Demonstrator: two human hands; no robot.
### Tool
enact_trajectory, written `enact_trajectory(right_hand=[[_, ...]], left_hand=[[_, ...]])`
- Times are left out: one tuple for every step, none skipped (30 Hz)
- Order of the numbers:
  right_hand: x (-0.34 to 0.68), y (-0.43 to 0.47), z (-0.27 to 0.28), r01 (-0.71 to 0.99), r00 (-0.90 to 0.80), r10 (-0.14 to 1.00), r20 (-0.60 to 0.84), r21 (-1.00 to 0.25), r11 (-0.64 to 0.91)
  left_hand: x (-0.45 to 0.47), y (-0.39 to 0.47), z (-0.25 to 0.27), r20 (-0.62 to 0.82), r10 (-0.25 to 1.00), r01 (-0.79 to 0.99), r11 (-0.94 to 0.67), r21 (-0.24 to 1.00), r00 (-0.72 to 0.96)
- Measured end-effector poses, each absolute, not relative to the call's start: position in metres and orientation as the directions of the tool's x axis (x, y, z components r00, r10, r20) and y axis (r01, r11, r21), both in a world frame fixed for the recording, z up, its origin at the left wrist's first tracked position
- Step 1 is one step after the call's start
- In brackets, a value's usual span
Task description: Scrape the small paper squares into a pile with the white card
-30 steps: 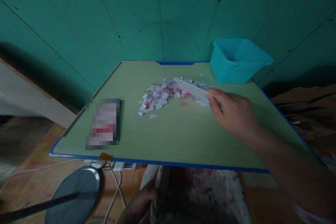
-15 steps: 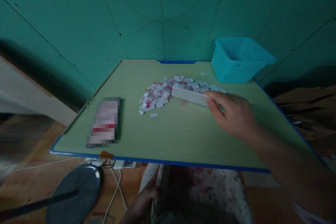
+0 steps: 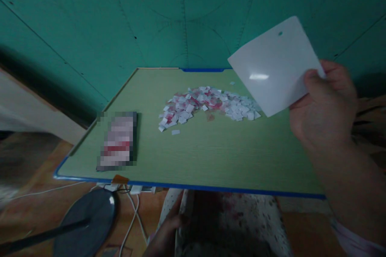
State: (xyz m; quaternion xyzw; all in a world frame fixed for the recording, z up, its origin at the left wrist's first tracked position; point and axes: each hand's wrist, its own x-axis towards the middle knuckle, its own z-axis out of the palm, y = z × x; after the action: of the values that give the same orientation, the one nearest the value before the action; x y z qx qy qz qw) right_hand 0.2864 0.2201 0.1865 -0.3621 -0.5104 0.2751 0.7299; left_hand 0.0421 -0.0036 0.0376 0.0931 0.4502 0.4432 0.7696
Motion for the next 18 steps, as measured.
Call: enact_trajectory(right_hand=[[0.285, 0.220, 0.188, -0.100, 0.313, 0.820, 0.480, -0.842, 0.531], [0.284, 0.220, 0.189, -0.158, 0.289, 0.862, 0.416, -0.868, 0.471], [0.283, 0.219, 0.190, -0.205, 0.267, 0.894, 0.359, -0.886, 0.417], [0.282, 0.219, 0.190, -0.241, 0.251, 0.917, 0.311, -0.897, 0.371], [0.281, 0.219, 0.190, -0.266, 0.242, 0.930, 0.276, -0.903, 0.337], [0.281, 0.219, 0.190, -0.282, 0.240, 0.938, 0.249, -0.907, 0.313], [0.281, 0.219, 0.191, -0.289, 0.243, 0.942, 0.232, -0.909, 0.299], [0.281, 0.219, 0.191, -0.288, 0.242, 0.945, 0.221, -0.914, 0.287], [0.281, 0.219, 0.192, -0.271, 0.238, 0.947, 0.213, -0.922, 0.276], [0.282, 0.219, 0.193, -0.245, 0.230, 0.950, 0.212, -0.932, 0.267], [0.282, 0.219, 0.194, -0.216, 0.221, 0.952, 0.213, -0.941, 0.261], [0.282, 0.219, 0.195, -0.187, 0.212, 0.953, 0.215, -0.949, 0.255], [0.282, 0.219, 0.195, -0.156, 0.204, 0.954, 0.217, -0.955, 0.251], [0.282, 0.219, 0.195, -0.124, 0.207, 0.952, 0.224, -0.960, 0.253], [0.282, 0.219, 0.195, -0.090, 0.225, 0.944, 0.241, -0.960, 0.266], [0.282, 0.219, 0.193, -0.051, 0.254, 0.928, 0.272, -0.955, 0.293], [0.282, 0.220, 0.191, 0.000, 0.288, 0.904, 0.317, -0.944, 0.330], [0.283, 0.221, 0.189, 0.056, 0.318, 0.873, 0.370, -0.927, 0.372]], left_hand=[[0.044, -0.003, 0.040, -0.596, 0.777, -0.609, 0.578, 0.543, 0.205], [0.045, -0.002, 0.041, -0.581, 0.788, -0.619, 0.563, 0.548, 0.203], [0.045, -0.001, 0.040, -0.568, 0.798, -0.625, 0.550, 0.553, 0.200], [0.044, -0.001, 0.037, -0.562, 0.803, -0.627, 0.545, 0.556, 0.200], [0.043, -0.001, 0.033, -0.560, 0.802, -0.624, 0.549, 0.556, 0.207], [0.042, -0.002, 0.029, -0.563, 0.800, -0.615, 0.555, 0.560, 0.209], [0.041, -0.003, 0.024, -0.568, 0.796, -0.600, 0.563, 0.569, 0.208], [0.039, -0.003, 0.019, -0.572, 0.795, -0.582, 0.567, 0.583, 0.201], [0.038, -0.004, 0.014, -0.573, 0.800, -0.565, 0.561, 0.606, 0.179], [0.037, -0.004, 0.009, -0.570, 0.808, -0.548, 0.547, 0.633, 0.149], [0.035, -0.004, 0.004, -0.563, 0.818, -0.533, 0.530, 0.660, 0.116], [0.034, -0.003, 0.000, -0.556, 0.827, -0.519, 0.513, 0.684, 0.086], [0.033, -0.002, -0.004, -0.548, 0.834, -0.507, 0.499, 0.703, 0.062], [0.032, 0.000, -0.009, -0.541, 0.840, -0.494, 0.487, 0.721, 0.039], [0.031, 0.002, -0.013, -0.536, 0.844, -0.483, 0.478, 0.733, 0.022], [0.029, 0.003, -0.016, -0.534, 0.846, -0.475, 0.474, 0.741, 0.011], [0.028, 0.004, -0.019, -0.534, 0.845, -0.471, 0.473, 0.744, 0.006], [0.027, 0.004, -0.022, -0.535, 0.845, -0.472, 0.476, 0.742, 0.011]])
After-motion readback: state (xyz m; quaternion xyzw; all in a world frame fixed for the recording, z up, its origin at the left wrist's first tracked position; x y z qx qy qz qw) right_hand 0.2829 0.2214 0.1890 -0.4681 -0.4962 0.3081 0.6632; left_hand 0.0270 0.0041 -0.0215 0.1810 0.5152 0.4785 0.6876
